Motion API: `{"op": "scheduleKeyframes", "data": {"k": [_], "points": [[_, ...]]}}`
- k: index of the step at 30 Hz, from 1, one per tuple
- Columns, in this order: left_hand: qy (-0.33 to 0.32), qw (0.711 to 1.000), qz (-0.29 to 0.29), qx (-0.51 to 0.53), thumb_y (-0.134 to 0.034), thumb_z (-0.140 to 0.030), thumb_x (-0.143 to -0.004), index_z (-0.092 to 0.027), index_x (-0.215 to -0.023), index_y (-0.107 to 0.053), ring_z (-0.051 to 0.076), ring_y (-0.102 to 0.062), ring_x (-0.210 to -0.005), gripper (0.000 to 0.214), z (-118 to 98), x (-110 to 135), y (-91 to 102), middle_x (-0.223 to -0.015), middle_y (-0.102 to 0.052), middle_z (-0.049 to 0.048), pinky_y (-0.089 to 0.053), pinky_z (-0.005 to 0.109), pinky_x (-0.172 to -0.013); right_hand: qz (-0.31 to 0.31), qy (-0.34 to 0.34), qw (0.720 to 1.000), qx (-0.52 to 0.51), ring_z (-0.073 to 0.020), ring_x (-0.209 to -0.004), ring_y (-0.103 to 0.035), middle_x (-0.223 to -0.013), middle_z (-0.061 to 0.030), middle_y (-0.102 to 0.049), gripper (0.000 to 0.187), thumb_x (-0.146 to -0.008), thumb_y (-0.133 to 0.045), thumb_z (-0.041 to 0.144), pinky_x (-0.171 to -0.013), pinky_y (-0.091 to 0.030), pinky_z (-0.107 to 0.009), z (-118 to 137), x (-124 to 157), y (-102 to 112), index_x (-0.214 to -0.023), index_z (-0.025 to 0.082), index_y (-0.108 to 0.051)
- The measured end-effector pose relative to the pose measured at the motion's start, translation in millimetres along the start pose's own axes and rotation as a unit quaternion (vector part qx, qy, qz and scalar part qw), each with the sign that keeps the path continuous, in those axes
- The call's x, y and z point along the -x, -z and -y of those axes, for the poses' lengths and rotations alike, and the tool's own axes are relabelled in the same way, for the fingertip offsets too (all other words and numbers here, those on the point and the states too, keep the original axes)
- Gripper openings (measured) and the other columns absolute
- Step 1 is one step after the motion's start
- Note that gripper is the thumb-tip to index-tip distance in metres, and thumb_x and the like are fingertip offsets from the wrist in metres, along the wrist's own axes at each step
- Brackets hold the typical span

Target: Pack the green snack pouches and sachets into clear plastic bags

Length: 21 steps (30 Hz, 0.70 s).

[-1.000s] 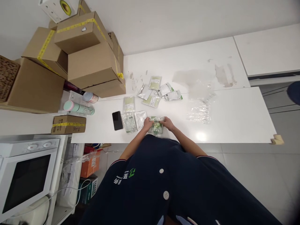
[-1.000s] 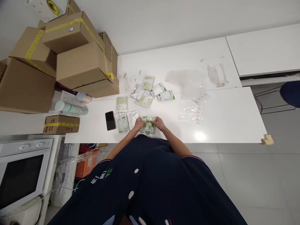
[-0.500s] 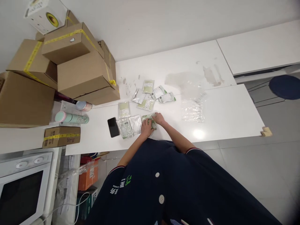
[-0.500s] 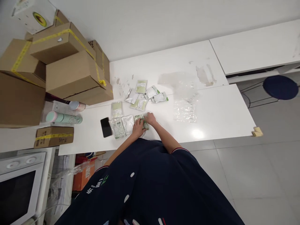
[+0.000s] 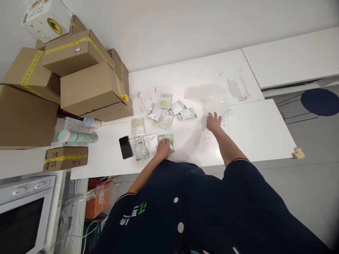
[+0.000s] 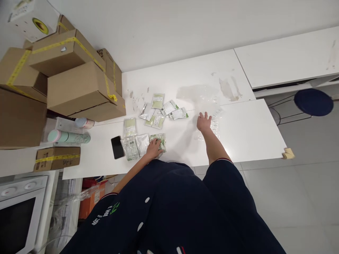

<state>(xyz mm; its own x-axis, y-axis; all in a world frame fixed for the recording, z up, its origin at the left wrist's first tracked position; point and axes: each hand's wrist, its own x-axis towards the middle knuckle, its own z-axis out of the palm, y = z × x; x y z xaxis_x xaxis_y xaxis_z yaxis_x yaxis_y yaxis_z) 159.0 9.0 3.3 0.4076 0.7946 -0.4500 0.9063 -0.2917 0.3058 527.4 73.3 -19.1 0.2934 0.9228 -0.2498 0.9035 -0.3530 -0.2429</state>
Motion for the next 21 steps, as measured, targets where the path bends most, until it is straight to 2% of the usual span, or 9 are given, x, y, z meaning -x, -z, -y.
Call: {"op": "scheduleKeyframes", "data": {"k": [3,6,9,11,12,14,18,20,21], "points": [[0.017,0.999,-0.022,0.031,-0.051,-0.041,-0.090,-0.020,-0.129,-0.055,0.030,-0.043,-0.126,0.044,-1,-9,14.6,-0.136,-0.047,0.0138,-0.035,0.043,-0.105,-0.034,-0.028,0.999,-0.026,-0.0336,-0.141,-0.026,-0.147,-0.0161,-0.043,0.042,-0.087,-0.042,0.016,-0.110,-0.017,-0.063,0,1,11,-0.127,0.015,-0.057],[0.046,0.996,-0.066,0.039,-0.041,-0.039,-0.094,-0.018,-0.124,-0.058,0.029,-0.047,-0.118,0.040,0,-28,29.9,-0.122,-0.056,0.0143,-0.037,0.042,-0.102,-0.188,-0.032,0.975,-0.112,-0.0290,-0.130,-0.042,-0.134,-0.0154,-0.055,0.037,-0.091,-0.038,0.020,-0.108,-0.028,-0.058,-6,18,32,-0.120,0.015,-0.060],[0.074,0.993,-0.096,0.004,-0.043,-0.030,-0.093,-0.020,-0.130,-0.054,0.031,-0.046,-0.118,0.040,3,-57,41.8,-0.127,-0.053,0.0159,-0.039,0.044,-0.098,-0.373,-0.048,0.897,-0.234,-0.0247,-0.113,-0.055,-0.113,-0.0108,-0.063,0.029,-0.092,-0.041,0.029,-0.101,-0.041,-0.052,-13,47,54,-0.107,0.018,-0.063],[0.072,0.991,-0.105,-0.036,-0.046,-0.019,-0.089,-0.021,-0.136,-0.049,0.033,-0.044,-0.122,0.048,6,-79,46.6,-0.135,-0.047,0.0170,-0.038,0.047,-0.098,-0.437,-0.089,0.833,-0.327,-0.0221,-0.101,-0.059,-0.101,-0.0081,-0.061,0.026,-0.090,-0.047,0.035,-0.094,-0.047,-0.047,-14,67,62,-0.107,0.020,-0.060],[0.066,0.991,-0.106,-0.055,-0.048,-0.015,-0.086,-0.022,-0.139,-0.045,0.034,-0.042,-0.125,0.054,7,-89,48.2,-0.139,-0.044,0.0174,-0.036,0.049,-0.099,-0.442,-0.110,0.804,-0.382,-0.0206,-0.095,-0.061,-0.096,-0.0065,-0.060,0.028,-0.089,-0.050,0.036,-0.089,-0.050,-0.045,-13,76,63,-0.110,0.020,-0.057],[0.046,0.990,-0.104,-0.087,-0.050,-0.011,-0.083,-0.023,-0.144,-0.040,0.036,-0.036,-0.131,0.063,8,-106,50.6,-0.147,-0.038,0.0175,-0.032,0.052,-0.103,-0.405,-0.145,0.750,-0.503,-0.0172,-0.083,-0.062,-0.088,-0.0030,-0.057,0.034,-0.085,-0.055,0.038,-0.079,-0.054,-0.040,-6,92,60,-0.114,0.021,-0.053],[-0.010,0.986,-0.100,-0.135,-0.046,-0.011,-0.085,-0.017,-0.142,-0.042,0.035,-0.035,-0.134,0.057,5,-124,56.7,-0.149,-0.035,0.0206,-0.029,0.052,-0.106,-0.252,-0.195,0.645,-0.695,-0.0124,-0.065,-0.059,-0.072,0.0021,-0.054,0.027,-0.076,-0.065,0.037,-0.064,-0.055,-0.030,12,110,40,-0.097,0.021,-0.056],[-0.028,0.985,-0.078,-0.153,-0.046,-0.009,-0.084,-0.009,-0.135,-0.048,0.034,-0.043,-0.128,0.051,3,-127,62.3,-0.138,-0.046,0.0249,-0.034,0.048,-0.102,-0.191,-0.220,0.617,-0.731,-0.0114,-0.058,-0.055,-0.065,0.0037,-0.052,0.022,-0.073,-0.068,0.036,-0.056,-0.053,-0.027,18,115,27,-0.083,0.022,-0.054],[-0.031,0.985,-0.063,-0.158,-0.046,-0.008,-0.083,-0.007,-0.130,-0.051,0.033,-0.048,-0.123,0.047,2,-127,65.5,-0.130,-0.053,0.0257,-0.037,0.045,-0.100,-0.161,-0.235,0.624,-0.727,-0.0113,-0.055,-0.054,-0.061,0.0042,-0.050,0.022,-0.072,-0.068,0.036,-0.053,-0.051,-0.026,21,117,20,-0.078,0.022,-0.052]]}}
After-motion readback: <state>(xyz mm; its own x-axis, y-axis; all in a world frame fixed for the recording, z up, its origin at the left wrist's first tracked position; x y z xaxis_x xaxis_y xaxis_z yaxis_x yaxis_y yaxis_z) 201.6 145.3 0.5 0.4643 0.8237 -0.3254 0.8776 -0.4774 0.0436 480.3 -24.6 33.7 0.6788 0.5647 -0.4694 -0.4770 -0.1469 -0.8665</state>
